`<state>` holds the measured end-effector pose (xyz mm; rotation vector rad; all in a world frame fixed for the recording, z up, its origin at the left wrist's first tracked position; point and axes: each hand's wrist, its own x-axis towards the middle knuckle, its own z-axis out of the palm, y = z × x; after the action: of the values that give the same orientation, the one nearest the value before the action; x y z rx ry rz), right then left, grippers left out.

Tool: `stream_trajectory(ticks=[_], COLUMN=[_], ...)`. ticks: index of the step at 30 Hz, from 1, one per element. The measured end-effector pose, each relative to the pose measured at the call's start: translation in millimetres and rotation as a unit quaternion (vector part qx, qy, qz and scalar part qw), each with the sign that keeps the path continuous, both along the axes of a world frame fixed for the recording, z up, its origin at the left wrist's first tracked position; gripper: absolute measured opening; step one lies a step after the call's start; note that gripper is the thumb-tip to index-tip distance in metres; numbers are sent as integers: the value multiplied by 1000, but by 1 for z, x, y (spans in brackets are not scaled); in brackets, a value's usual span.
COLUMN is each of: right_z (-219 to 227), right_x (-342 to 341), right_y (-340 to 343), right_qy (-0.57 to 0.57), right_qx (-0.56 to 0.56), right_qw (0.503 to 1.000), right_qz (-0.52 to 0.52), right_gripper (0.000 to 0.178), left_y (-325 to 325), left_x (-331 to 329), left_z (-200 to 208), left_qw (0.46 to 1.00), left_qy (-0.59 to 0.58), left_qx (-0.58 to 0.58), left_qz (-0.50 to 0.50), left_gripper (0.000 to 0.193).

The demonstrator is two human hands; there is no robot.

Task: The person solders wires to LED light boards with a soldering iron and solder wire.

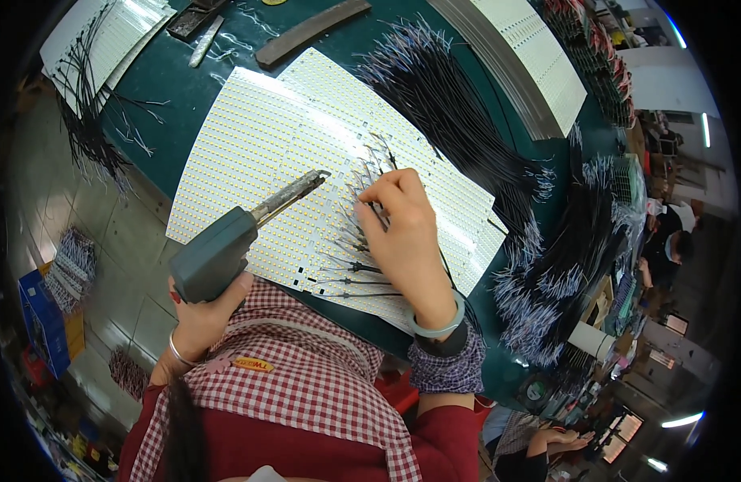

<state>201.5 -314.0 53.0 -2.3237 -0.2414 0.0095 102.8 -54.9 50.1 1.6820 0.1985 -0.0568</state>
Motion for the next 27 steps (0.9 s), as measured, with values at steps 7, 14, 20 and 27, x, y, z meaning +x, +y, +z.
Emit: stream_trajectory(ticks=[7, 14, 20, 27], right_z=[-7, -16, -19, -15], right_x=[-7, -6, -2, 1], right_y=[14, 13, 16, 19], right_qy=[-85, -128, -95, -90], right_qx=[-80, -57, -36, -61], right_qw=[993, 990, 995, 993], right_qz=[-4, 23, 20, 39], right_gripper=[14, 15, 10, 10], left_y=[2, 3, 8, 4], left_x=[0, -3, -8, -5], left_z=[3, -2, -4, -7], left_qw=[1000, 1000, 997, 998], left_qy=[19, -2, 3, 14], left_qx=[-7, 2, 61, -21], left_qz=[10, 8, -48, -58], left_gripper=[13, 14, 25, 19])
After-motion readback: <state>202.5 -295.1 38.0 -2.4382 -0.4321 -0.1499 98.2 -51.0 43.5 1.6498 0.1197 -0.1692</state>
